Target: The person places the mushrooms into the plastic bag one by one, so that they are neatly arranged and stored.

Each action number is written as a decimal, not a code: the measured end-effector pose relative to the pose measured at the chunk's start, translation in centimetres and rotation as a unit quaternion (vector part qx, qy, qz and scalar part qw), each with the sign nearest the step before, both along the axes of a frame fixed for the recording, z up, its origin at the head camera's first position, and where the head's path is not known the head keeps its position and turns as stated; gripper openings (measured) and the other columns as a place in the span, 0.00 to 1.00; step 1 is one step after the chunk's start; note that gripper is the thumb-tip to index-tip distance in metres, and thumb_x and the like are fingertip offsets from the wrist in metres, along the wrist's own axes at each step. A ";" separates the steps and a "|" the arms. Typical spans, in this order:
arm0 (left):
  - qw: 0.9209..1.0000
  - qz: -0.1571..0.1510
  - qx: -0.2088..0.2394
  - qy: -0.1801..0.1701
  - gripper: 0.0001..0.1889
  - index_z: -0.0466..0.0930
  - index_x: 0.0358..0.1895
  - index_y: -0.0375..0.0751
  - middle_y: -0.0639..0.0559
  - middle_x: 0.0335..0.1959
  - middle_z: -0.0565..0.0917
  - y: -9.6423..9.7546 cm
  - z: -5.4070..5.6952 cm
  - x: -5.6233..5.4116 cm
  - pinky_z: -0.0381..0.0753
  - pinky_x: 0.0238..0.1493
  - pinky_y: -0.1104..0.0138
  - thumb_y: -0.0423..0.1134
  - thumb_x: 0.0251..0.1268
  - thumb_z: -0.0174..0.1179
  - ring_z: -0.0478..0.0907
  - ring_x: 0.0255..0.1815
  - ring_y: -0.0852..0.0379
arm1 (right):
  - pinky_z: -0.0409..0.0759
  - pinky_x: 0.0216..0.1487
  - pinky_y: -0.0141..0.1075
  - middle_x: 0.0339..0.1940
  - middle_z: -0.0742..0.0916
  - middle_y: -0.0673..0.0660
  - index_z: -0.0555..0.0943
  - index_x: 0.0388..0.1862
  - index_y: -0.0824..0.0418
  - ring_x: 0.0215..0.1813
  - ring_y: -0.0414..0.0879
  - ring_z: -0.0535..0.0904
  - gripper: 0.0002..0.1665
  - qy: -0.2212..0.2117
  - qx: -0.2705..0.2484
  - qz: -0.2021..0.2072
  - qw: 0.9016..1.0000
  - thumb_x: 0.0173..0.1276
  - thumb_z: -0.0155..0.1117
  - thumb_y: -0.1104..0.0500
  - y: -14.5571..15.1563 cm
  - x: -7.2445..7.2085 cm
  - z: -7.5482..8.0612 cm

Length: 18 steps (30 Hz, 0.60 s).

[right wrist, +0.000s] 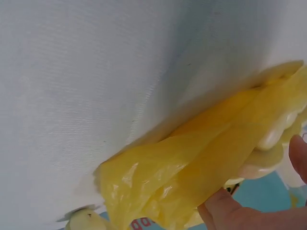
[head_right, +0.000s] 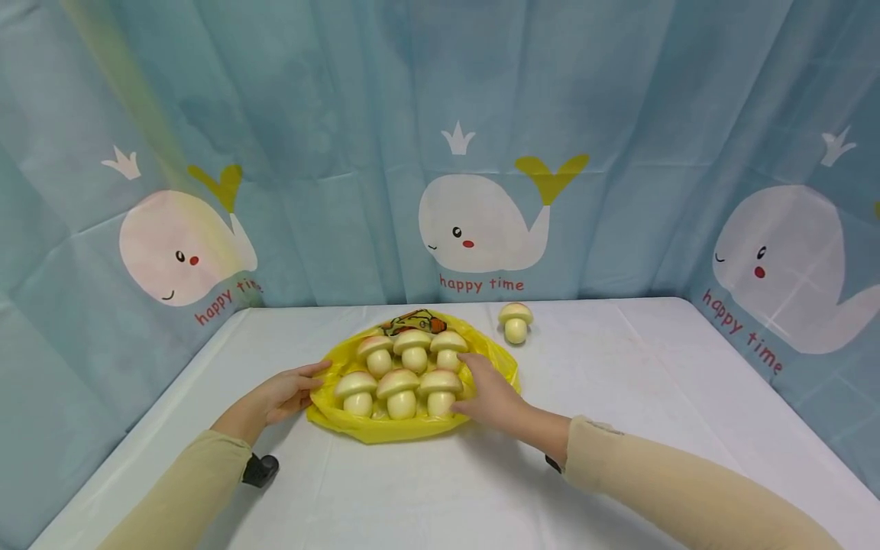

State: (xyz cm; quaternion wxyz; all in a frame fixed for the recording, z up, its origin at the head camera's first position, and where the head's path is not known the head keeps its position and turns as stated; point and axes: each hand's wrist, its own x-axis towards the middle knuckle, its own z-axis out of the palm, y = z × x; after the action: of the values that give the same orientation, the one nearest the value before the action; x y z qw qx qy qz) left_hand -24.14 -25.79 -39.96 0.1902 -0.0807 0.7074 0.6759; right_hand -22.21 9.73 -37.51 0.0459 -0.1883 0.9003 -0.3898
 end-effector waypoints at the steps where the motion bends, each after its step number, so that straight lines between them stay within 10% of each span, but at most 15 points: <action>1: 1.000 -0.002 0.000 0.001 0.29 0.47 0.77 0.36 0.32 0.77 0.46 0.0 0.0 0.0 0.52 0.71 0.51 0.29 0.77 0.40 0.49 0.75 0.38 | 0.73 0.58 0.54 0.68 0.69 0.69 0.63 0.70 0.70 0.61 0.65 0.71 0.44 0.002 -0.003 0.001 1.000 0.57 0.74 0.64 0.2 -0.1 0.0; 18: 1.000 0.012 -0.009 -0.007 0.28 0.50 0.77 0.37 0.34 0.76 0.49 -0.1 -0.1 -0.1 0.54 0.70 0.52 0.30 0.77 0.41 0.52 0.74 0.40 | 0.73 0.57 0.53 0.68 0.69 0.68 0.64 0.70 0.68 0.61 0.64 0.71 0.34 0.026 -0.105 -0.081 0.991 0.68 0.64 0.63 4.6 -2.6 0.9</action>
State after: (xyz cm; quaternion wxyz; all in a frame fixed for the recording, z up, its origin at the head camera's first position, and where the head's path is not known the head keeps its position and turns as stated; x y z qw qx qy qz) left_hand -24.21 -25.84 -40.08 0.1861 -0.0953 0.7113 0.6711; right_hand -24.81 14.37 -36.62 -0.0290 -0.1285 0.8676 -0.4795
